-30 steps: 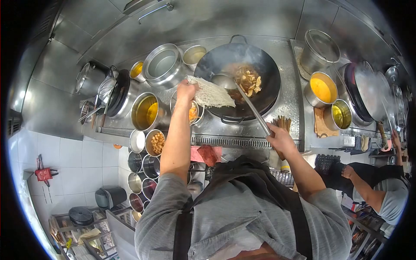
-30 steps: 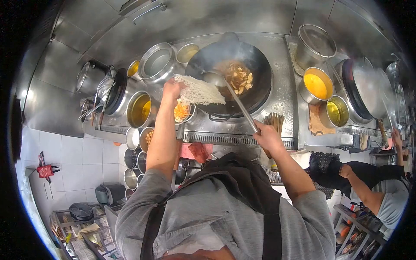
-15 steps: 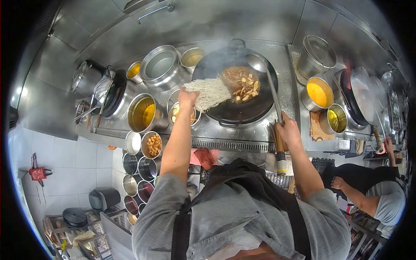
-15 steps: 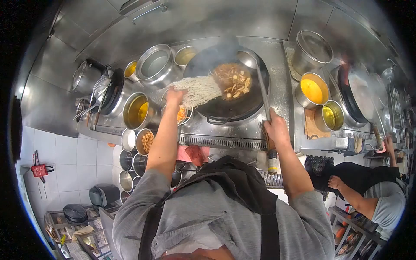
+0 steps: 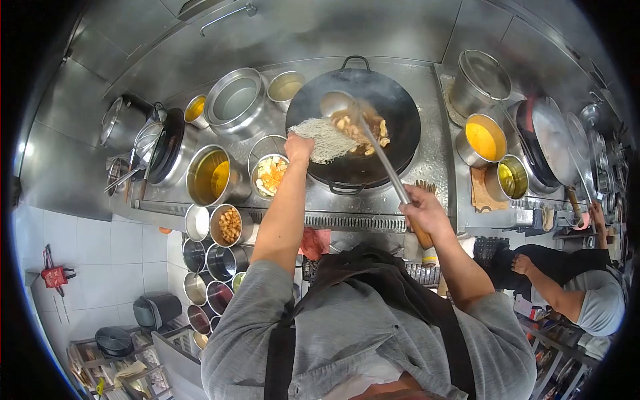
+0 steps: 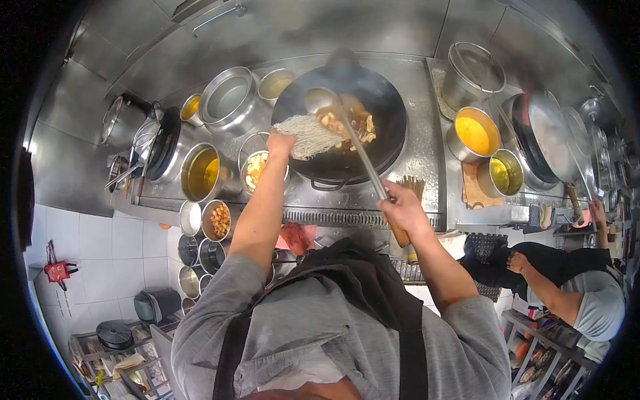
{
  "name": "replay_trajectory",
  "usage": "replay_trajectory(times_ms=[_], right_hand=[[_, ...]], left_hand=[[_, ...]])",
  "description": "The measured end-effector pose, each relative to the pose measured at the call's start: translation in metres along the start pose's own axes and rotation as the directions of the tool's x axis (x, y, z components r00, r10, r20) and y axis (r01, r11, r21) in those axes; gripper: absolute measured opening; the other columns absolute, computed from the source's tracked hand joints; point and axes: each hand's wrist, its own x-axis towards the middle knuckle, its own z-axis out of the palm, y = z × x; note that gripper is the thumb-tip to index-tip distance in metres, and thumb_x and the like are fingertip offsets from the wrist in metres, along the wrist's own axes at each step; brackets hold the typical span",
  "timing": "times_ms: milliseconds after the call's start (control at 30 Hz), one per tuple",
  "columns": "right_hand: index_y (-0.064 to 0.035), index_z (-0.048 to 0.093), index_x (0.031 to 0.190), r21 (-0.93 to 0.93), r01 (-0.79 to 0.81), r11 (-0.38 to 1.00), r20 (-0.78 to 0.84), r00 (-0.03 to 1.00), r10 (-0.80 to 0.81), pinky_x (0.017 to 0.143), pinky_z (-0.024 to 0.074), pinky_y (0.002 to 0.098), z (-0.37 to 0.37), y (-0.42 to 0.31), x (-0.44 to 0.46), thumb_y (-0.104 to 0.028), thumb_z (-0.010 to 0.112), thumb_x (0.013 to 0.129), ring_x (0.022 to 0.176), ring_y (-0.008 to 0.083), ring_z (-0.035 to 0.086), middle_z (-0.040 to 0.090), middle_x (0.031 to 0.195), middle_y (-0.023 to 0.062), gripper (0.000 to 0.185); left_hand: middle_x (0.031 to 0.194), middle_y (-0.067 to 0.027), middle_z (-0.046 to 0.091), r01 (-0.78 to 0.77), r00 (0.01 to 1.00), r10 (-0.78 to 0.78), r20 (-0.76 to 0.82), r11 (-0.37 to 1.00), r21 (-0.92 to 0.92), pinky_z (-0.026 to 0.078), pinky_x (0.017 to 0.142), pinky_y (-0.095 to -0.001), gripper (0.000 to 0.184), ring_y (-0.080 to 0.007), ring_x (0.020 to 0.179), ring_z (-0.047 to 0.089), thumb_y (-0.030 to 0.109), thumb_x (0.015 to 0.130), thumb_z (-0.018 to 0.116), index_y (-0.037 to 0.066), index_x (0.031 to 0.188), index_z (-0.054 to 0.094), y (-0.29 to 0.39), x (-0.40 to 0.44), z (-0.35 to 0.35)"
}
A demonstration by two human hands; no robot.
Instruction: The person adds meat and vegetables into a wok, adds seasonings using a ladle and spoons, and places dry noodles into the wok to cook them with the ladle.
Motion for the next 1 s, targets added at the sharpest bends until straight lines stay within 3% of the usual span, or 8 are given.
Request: replay_trajectory(times_ms=[67,100,200,333,500,567,667,1000], right_hand=[[0.0037,0.046,0.137,-0.334,0.035,0.942,0.048,0.999,-0.020,0.057,0.0494,0.0341,0.002,0.007,-0.006,-0.008,0.064,0.081,0.060,0.0201,0.063,0.065,0.079,0.0166,0.060],[0.0016,0.047,0.136,-0.515,0.131,0.847,0.036,0.991,-0.131,0.068,0.0511,0.0398,0.003,0.013,-0.011,-0.008,0.064,0.079,0.069,0.0318,0.066,0.065,0.086,0.0247,0.060],[0.0025,0.047,0.135,-0.629,0.186,0.755,0.043,0.978,-0.205,0.076,0.0501,0.0429,0.003,0.020,-0.020,-0.007,0.062,0.078,0.079,0.0402,0.064,0.064,0.089,0.0267,0.059],[0.0031,0.045,0.135,-0.615,0.134,0.777,0.014,0.987,-0.159,0.075,0.0500,0.0444,-0.006,0.000,-0.033,-0.006,0.061,0.079,0.082,0.0393,0.064,0.064,0.093,0.0263,0.060],[0.0018,0.047,0.134,-0.609,0.172,0.774,-0.034,0.970,-0.242,0.075,0.0506,0.0439,-0.011,-0.008,-0.041,-0.006,0.063,0.079,0.080,0.0360,0.065,0.063,0.096,0.0259,0.057],[0.0013,0.047,0.134,-0.598,0.096,0.796,-0.018,0.991,-0.133,0.078,0.0501,0.0449,-0.009,-0.009,-0.045,-0.007,0.063,0.080,0.085,0.0382,0.064,0.063,0.100,0.0269,0.057],[0.0007,0.046,0.135,-0.705,0.185,0.684,0.083,0.980,-0.179,0.081,0.0491,0.0461,-0.006,0.035,-0.030,-0.009,0.063,0.081,0.089,0.0417,0.062,0.063,0.101,0.0280,0.057],[0.0037,0.040,0.139,-0.711,0.108,0.695,0.043,0.993,-0.110,0.089,0.0464,0.0474,0.000,0.048,-0.015,-0.010,0.061,0.083,0.101,0.0431,0.059,0.062,0.108,0.0288,0.061]], left_hand=[[0.111,-0.0314,0.063,0.032,0.999,-0.033,0.008,0.999,0.020,0.048,0.096,-0.0418,0.048,-0.0404,0.109,0.061,0.016,0.072,0.064,-0.009,0.113,0.055,0.001,0.006,0.007],[0.111,-0.0314,0.063,0.069,0.997,-0.070,0.013,0.997,0.043,0.048,0.096,-0.0418,0.047,-0.0404,0.109,0.061,0.016,0.072,0.064,-0.009,0.112,0.056,-0.001,0.009,0.012],[0.111,-0.0311,0.063,0.098,0.994,-0.098,0.039,0.995,-0.001,0.048,0.096,-0.0417,0.048,-0.0409,0.108,0.061,0.015,0.073,0.063,-0.009,0.114,0.054,-0.009,0.015,0.015],[0.112,-0.0309,0.062,0.057,0.998,-0.058,-0.019,0.998,-0.026,0.048,0.096,-0.0416,0.051,-0.0414,0.110,0.060,0.013,0.074,0.063,-0.009,0.119,0.050,-0.002,0.008,0.008],[0.115,-0.0306,0.061,0.053,0.998,-0.053,-0.015,0.998,0.030,0.047,0.097,-0.0426,0.053,-0.0414,0.112,0.059,0.012,0.075,0.063,-0.008,0.122,0.047,0.007,0.012,0.006],[0.115,-0.0301,0.061,0.053,0.998,-0.053,-0.018,0.998,0.044,0.047,0.097,-0.0428,0.053,-0.0413,0.111,0.059,0.012,0.075,0.063,-0.008,0.122,0.047,0.009,0.018,0.008],[0.114,-0.0294,0.062,0.032,0.999,-0.031,-0.014,0.997,0.075,0.048,0.097,-0.0432,0.052,-0.0411,0.111,0.059,0.012,0.076,0.063,-0.007,0.122,0.047,0.011,0.026,0.012],[0.110,-0.0296,0.063,-0.145,0.989,0.143,0.025,0.975,0.166,0.050,0.093,-0.0450,0.044,-0.0420,0.107,0.061,0.011,0.078,0.062,-0.004,0.116,0.047,0.048,0.031,0.012]])
